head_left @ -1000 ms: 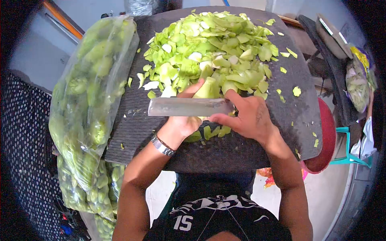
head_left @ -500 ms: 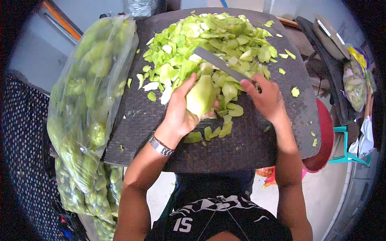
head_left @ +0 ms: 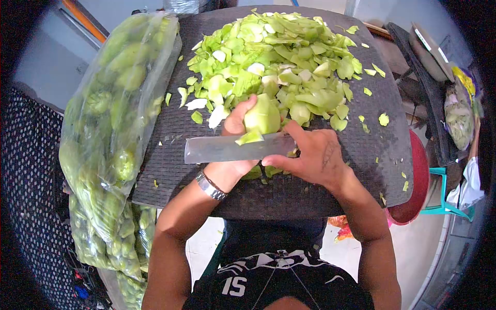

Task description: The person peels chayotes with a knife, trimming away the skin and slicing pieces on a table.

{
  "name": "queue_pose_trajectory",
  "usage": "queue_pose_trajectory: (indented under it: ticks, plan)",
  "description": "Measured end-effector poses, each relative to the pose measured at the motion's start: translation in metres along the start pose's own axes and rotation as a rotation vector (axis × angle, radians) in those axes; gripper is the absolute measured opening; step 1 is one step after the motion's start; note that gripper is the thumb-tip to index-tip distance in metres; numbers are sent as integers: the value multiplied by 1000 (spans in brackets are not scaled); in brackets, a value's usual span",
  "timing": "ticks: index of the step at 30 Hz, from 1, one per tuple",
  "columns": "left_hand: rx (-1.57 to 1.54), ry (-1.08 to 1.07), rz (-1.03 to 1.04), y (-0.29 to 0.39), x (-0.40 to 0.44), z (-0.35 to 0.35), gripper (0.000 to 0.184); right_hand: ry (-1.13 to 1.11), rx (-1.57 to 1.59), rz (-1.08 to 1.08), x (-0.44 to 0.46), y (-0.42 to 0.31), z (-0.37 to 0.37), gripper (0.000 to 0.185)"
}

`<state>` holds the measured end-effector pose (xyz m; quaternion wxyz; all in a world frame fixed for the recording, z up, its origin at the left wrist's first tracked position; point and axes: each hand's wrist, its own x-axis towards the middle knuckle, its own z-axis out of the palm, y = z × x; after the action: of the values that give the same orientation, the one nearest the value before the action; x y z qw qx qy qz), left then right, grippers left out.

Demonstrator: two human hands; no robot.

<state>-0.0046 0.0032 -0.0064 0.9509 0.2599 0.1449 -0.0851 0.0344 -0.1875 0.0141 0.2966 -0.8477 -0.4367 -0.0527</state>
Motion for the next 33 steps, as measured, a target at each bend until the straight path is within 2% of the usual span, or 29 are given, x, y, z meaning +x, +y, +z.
queue_pose_trajectory:
  ticks: [4,5,8,12,14,15,17,20,21,24,25,28,30,33]
  plan:
    - [79,40,68,-2,2,0,40,-78,-65,155,4,24,-13,68]
    - [86,32,65,3,2,-4,40,-1,-68,148,3,31,-14,65]
    - [51,27,80,8,3,-1,38,-1,-164,271,5,44,-22,64]
    - [99,19,50,10,-1,5,40,97,-163,604,6,84,-45,66]
    - [102,-31,37,14,-1,1,40,132,-145,681,4,92,-42,66]
    - [145,10,66,14,-2,5,39,148,-132,714,8,88,-42,66]
    - [231,102,126,13,-5,16,38,98,-181,683,9,71,-45,67]
    - [488,43,153,11,0,1,37,77,-221,594,9,57,-38,69]
    - [452,-68,74,17,-7,6,49,98,-228,546,7,54,-34,69]
    - [726,-200,212,5,-15,25,72,125,-239,451,4,50,-27,72]
    - [719,-225,150,2,-14,24,94,133,-248,427,4,47,-26,72]
    - [846,-243,137,3,-15,26,97,150,-248,408,4,41,-28,73]
    - [860,-175,267,5,-5,16,104,157,-255,419,3,41,-29,73]
    - [594,-7,289,23,-5,11,103,164,-266,451,4,45,-32,71]
